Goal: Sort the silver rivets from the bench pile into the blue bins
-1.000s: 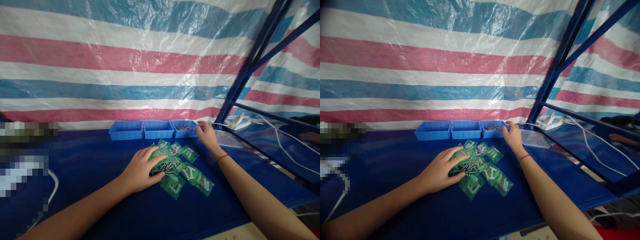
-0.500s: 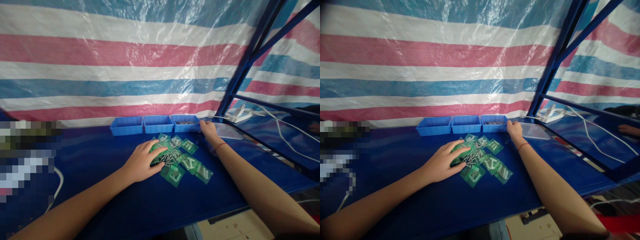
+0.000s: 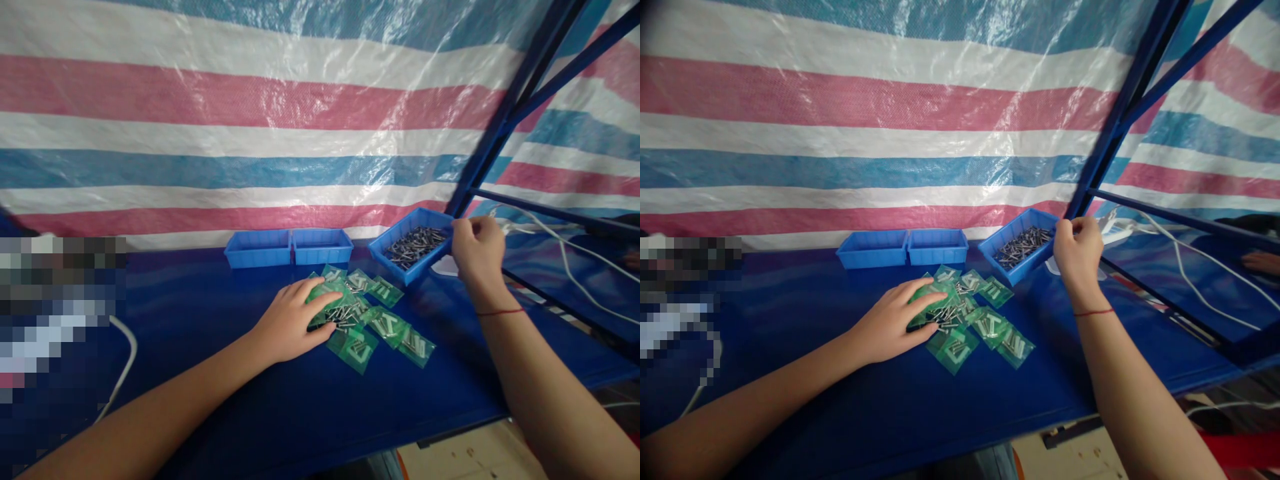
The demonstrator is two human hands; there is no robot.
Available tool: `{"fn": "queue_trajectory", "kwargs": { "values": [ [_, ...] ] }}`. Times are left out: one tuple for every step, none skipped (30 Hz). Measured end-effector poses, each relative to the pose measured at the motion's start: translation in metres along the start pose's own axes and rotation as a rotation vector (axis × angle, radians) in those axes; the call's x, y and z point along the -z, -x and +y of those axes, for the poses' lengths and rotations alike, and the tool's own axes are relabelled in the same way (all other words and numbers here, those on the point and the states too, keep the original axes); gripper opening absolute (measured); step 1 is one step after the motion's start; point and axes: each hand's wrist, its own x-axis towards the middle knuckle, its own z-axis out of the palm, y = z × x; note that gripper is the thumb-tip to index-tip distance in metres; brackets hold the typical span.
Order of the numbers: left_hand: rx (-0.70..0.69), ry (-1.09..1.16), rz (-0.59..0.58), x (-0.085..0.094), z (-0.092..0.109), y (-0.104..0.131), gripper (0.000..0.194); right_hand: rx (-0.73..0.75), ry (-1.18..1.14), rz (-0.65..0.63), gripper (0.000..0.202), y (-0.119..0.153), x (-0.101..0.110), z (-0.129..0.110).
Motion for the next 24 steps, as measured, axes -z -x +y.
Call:
{"fn": "queue_trajectory", "kwargs": {
  "values": [
    [0.001, 0.005, 0.0, 0.0, 0.0, 0.0, 0.045, -0.058, 0.042, 0.119, 0.01, 0.004, 0.003, -0.01],
    [0.001, 0.014, 0.0, 0.0, -0.001, 0.0, 0.046, -0.088, 0.067, 0.167, 0.01, 0.009, 0.004, -0.02],
    [0.002, 0.024, 0.002, 0.0, -0.001, 0.001, 0.047, -0.116, 0.097, 0.184, 0.009, 0.014, 0.004, -0.029],
    [0.003, 0.034, 0.002, 0.0, -0.002, 0.001, 0.049, -0.095, 0.112, 0.19, 0.007, 0.019, 0.003, -0.038],
    [0.004, 0.041, 0.0, 0.0, -0.002, 0.001, 0.051, -0.048, 0.119, 0.179, 0.007, 0.024, 0.001, -0.046],
    [0.006, 0.045, 0.0, 0.0, -0.002, 0.001, 0.053, -0.002, 0.134, 0.163, 0.006, 0.029, -0.002, -0.052],
    [0.009, 0.047, -0.003, 0.0, -0.002, 0.001, 0.054, 0.047, 0.143, 0.14, 0.006, 0.034, -0.004, -0.057],
    [0.013, 0.046, -0.006, 0.0, -0.002, 0.001, 0.055, 0.091, 0.152, 0.116, 0.007, 0.038, -0.006, -0.061],
    [0.016, 0.045, -0.008, 0.0, -0.001, 0.001, 0.055, 0.13, 0.158, 0.092, 0.007, 0.042, -0.008, -0.064],
    [0.018, 0.044, -0.009, 0.0, -0.001, 0.001, 0.055, 0.168, 0.154, 0.065, 0.007, 0.045, -0.009, -0.067],
    [0.02, 0.043, -0.01, 0.0, -0.001, 0.001, 0.055, 0.207, 0.141, 0.035, 0.007, 0.047, -0.009, -0.069],
    [0.019, 0.041, -0.011, 0.0, -0.001, 0.001, 0.055, 0.245, 0.119, 0.001, 0.007, 0.049, -0.008, -0.072],
    [0.02, 0.039, -0.012, 0.0, -0.001, 0.001, 0.055, 0.276, 0.086, -0.039, 0.007, 0.05, -0.007, -0.074],
    [0.021, 0.036, -0.012, 0.0, -0.001, 0.001, 0.054, 0.298, 0.045, -0.076, 0.009, 0.05, -0.006, -0.076],
    [0.021, 0.033, -0.013, 0.0, -0.001, 0.001, 0.054, 0.308, -0.009, -0.111, 0.011, 0.049, -0.005, -0.077],
    [0.022, 0.032, -0.013, 0.0, -0.001, 0.001, 0.054, 0.306, -0.07, -0.144, 0.012, 0.047, -0.004, -0.077],
    [0.02, 0.031, -0.012, 0.0, -0.001, 0.001, 0.054, 0.291, -0.139, -0.18, 0.012, 0.044, -0.003, -0.075],
    [0.019, 0.033, -0.009, 0.0, -0.001, 0.001, 0.053, 0.26, -0.218, -0.222, 0.014, 0.041, -0.003, -0.073],
    [0.017, 0.035, -0.006, 0.0, -0.002, 0.001, 0.053, 0.213, -0.303, -0.275, 0.018, 0.038, -0.003, -0.069],
    [0.014, 0.038, -0.004, 0.0, -0.002, 0.001, 0.052, 0.148, -0.388, -0.341, 0.023, 0.035, -0.003, -0.064],
    [0.01, 0.04, -0.002, 0.0, -0.002, 0.001, 0.052, 0.072, -0.467, -0.426, 0.029, 0.033, -0.003, -0.059],
    [0.008, 0.042, -0.002, 0.0, -0.002, 0.001, 0.052, -0.006, -0.534, -0.521, 0.034, 0.031, -0.002, -0.054],
    [0.006, 0.042, -0.004, 0.0, -0.002, 0.001, 0.052, -0.076, -0.588, -0.619, 0.038, 0.03, -0.001, -0.05],
    [0.006, 0.041, -0.007, 0.0, -0.002, 0.001, 0.052, -0.128, -0.619, -0.712, 0.042, 0.03, 0.0, -0.046]
  ]
}}
